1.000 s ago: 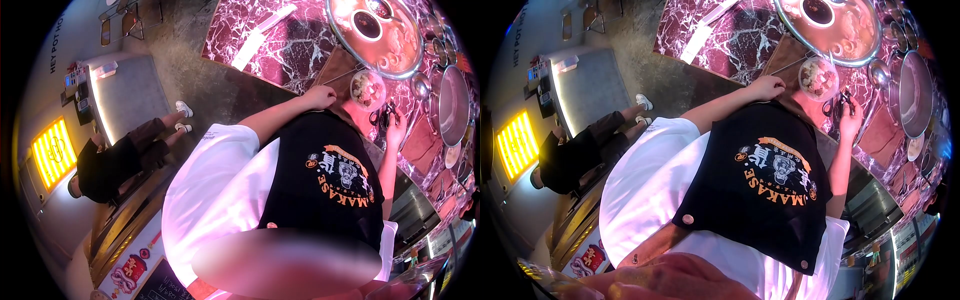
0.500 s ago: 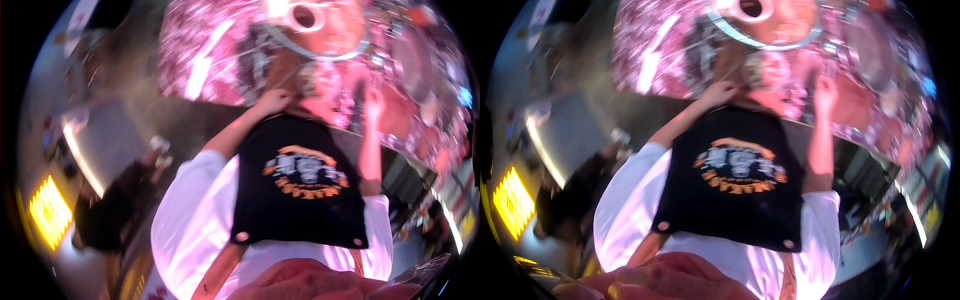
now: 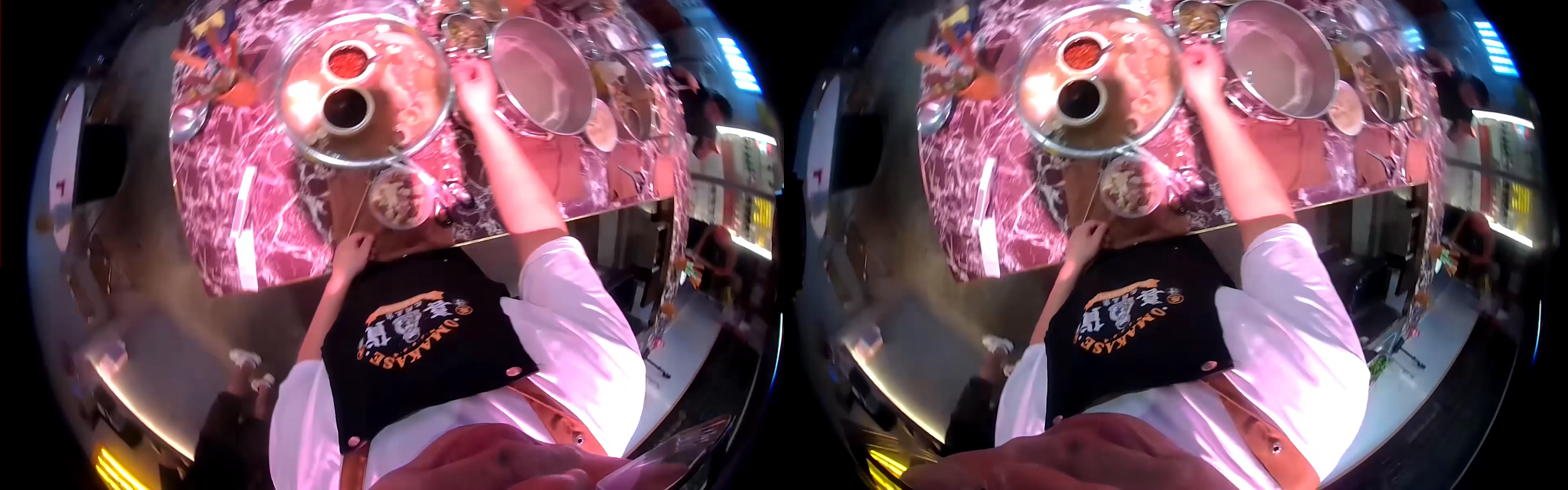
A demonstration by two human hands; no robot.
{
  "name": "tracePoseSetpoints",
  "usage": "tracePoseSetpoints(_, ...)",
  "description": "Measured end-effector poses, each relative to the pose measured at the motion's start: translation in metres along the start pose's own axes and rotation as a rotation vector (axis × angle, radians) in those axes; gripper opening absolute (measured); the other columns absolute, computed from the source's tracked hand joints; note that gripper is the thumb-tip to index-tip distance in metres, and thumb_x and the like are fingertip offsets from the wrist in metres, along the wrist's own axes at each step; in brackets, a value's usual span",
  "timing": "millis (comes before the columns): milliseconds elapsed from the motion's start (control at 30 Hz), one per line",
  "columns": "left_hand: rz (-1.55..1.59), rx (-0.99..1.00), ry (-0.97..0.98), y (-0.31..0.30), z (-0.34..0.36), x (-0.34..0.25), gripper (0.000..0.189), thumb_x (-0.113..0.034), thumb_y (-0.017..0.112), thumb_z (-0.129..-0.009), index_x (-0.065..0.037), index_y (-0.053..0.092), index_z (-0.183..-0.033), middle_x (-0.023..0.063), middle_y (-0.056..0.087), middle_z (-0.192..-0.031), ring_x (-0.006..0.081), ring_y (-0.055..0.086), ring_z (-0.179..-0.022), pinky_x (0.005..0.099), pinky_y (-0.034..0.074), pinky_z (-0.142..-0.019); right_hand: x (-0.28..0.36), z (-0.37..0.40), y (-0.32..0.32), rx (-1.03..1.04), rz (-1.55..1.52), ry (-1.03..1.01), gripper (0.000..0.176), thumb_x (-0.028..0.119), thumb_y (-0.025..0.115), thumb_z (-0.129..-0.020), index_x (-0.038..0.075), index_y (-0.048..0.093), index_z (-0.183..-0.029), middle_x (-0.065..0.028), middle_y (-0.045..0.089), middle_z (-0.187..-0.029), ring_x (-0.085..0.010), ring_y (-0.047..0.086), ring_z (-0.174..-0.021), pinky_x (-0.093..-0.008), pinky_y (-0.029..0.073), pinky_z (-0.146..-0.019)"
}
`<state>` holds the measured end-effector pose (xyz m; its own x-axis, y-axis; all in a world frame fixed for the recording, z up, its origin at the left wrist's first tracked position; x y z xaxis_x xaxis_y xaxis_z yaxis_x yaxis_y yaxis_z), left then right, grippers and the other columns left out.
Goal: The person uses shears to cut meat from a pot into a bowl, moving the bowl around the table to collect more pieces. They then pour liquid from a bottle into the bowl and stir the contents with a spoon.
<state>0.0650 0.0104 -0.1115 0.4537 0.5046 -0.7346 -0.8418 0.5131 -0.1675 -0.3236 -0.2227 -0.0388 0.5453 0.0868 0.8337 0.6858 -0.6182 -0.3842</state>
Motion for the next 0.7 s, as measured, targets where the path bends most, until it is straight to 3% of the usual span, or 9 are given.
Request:
tracePoseSetpoints(33, -0.020, -0.008, 0.001, -0.001, 0.000, -0.001, 0.027, -0.024, 0.058, -0.098, 0.001, 0.069, -0.097, 0.0060, 0.068, -0.072, 0.0115, 0.064, -0.062, 0.0273, 0.051, -0.059, 0.023, 0.012, -0.003, 0.034, -0.006, 0.165, 0.016, 0.012, 0.076, -0.083, 0.002, 0.067, -0.093, -0.0028, 0.065, -0.084, -0.0133, 0.060, -0.077, -0.0284, 0.050, -0.075)
tracePoseSetpoints(100, 0.016, 0.025, -0.011, 0.000, -0.005, 0.008, 0.026, -0.023, 0.058, -0.098, 0.000, 0.068, -0.097, 0.0057, 0.068, -0.072, 0.0117, 0.064, -0.061, 0.0261, 0.050, -0.058, 0.003, 0.016, -0.015, -0.003, -0.120, 0.286, 0.013, 0.011, 0.075, -0.084, 0.004, 0.068, -0.091, -0.0014, 0.066, -0.082, -0.0103, 0.058, -0.076, -0.0263, 0.049, -0.072)
tracePoseSetpoints(233, 0.202, 0.045, -0.109, 0.005, -0.015, 0.035, 0.024, -0.022, 0.058, -0.099, 0.001, 0.067, -0.096, 0.0061, 0.068, -0.074, 0.0125, 0.063, -0.061, 0.0256, 0.051, -0.058, -0.010, -0.046, -0.140, -0.379, 0.095, 0.083, 0.012, 0.013, 0.074, -0.083, 0.005, 0.067, -0.089, -0.0034, 0.065, -0.081, -0.0120, 0.058, -0.074, -0.0280, 0.049, -0.070)
tracePoseSetpoints(367, 0.258, 0.031, -0.167, 0.003, -0.008, 0.029, 0.024, -0.021, 0.058, -0.098, 0.002, 0.066, -0.096, 0.0072, 0.067, -0.074, 0.0132, 0.064, -0.061, 0.0259, 0.052, -0.059, -0.108, -0.120, -0.266, -0.582, 0.242, 0.305, 0.044, 0.016, 0.080, -0.074, -0.001, 0.058, -0.108, -0.0070, 0.063, -0.092, -0.0162, 0.059, -0.080, -0.0312, 0.050, -0.073)
tracePoseSetpoints(433, 0.148, -0.009, -0.168, 0.004, -0.009, 0.026, 0.023, -0.019, 0.058, -0.098, 0.002, 0.066, -0.096, 0.0078, 0.068, -0.075, 0.0134, 0.064, -0.062, 0.0256, 0.053, -0.060, -0.180, -0.160, -0.316, -0.400, 0.343, 0.462, 0.075, 0.021, 0.086, -0.070, -0.005, 0.048, -0.129, -0.0145, 0.064, -0.108, -0.0210, 0.062, -0.097, -0.0325, 0.051, -0.086)
tracePoseSetpoints(500, 0.130, -0.045, -0.186, 0.004, -0.003, 0.017, 0.023, -0.019, 0.059, -0.098, 0.003, 0.066, -0.093, 0.0074, 0.068, -0.075, 0.0126, 0.063, -0.062, 0.0252, 0.053, -0.061, -0.209, -0.185, -0.332, -0.407, 0.271, 0.397, 0.079, 0.015, 0.087, -0.068, -0.005, 0.046, -0.133, -0.0169, 0.063, -0.114, -0.0251, 0.063, -0.102, -0.0345, 0.052, -0.087)
tracePoseSetpoints(567, 0.155, -0.094, -0.209, 0.006, -0.001, 0.010, 0.024, -0.019, 0.059, -0.097, 0.003, 0.066, -0.089, 0.0058, 0.067, -0.072, 0.0113, 0.062, -0.061, 0.0245, 0.051, -0.058, -0.237, -0.208, -0.343, -0.259, 0.168, 0.442, 0.080, 0.014, 0.087, -0.068, -0.003, 0.045, -0.134, -0.0168, 0.062, -0.116, -0.0269, 0.064, -0.099, -0.0371, 0.053, -0.085)
tracePoseSetpoints(633, -0.009, -0.138, -0.184, 0.004, 0.002, -0.004, 0.024, -0.018, 0.060, -0.097, 0.002, 0.066, -0.086, 0.0044, 0.066, -0.069, 0.0103, 0.061, -0.060, 0.0239, 0.048, -0.056, -0.265, -0.219, -0.351, -0.186, 0.176, 0.669, 0.070, 0.011, 0.086, -0.071, 0.000, 0.051, -0.130, -0.0145, 0.063, -0.113, -0.0267, 0.065, -0.094, -0.0362, 0.054, -0.081)
tracePoseSetpoints(700, 0.038, -0.136, -0.223, 0.005, 0.001, -0.001, 0.026, -0.020, 0.059, -0.097, 0.002, 0.066, -0.084, 0.0037, 0.065, -0.067, 0.0091, 0.058, -0.058, 0.0239, 0.045, -0.053, -0.324, -0.235, -0.366, -0.032, 0.175, 0.690, 0.056, 0.008, 0.083, -0.073, 0.003, 0.059, -0.123, -0.0105, 0.066, -0.107, -0.0211, 0.065, -0.087, -0.0323, 0.054, -0.074)
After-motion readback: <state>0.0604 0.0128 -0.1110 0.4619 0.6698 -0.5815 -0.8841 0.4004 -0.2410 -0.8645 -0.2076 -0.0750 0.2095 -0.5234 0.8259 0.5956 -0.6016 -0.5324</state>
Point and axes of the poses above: each hand's wrist, its own z-axis away from the middle knuckle, its own y-axis out of the palm, x = y × z, the point moved 4 cm from there along -z, towards the middle knuckle
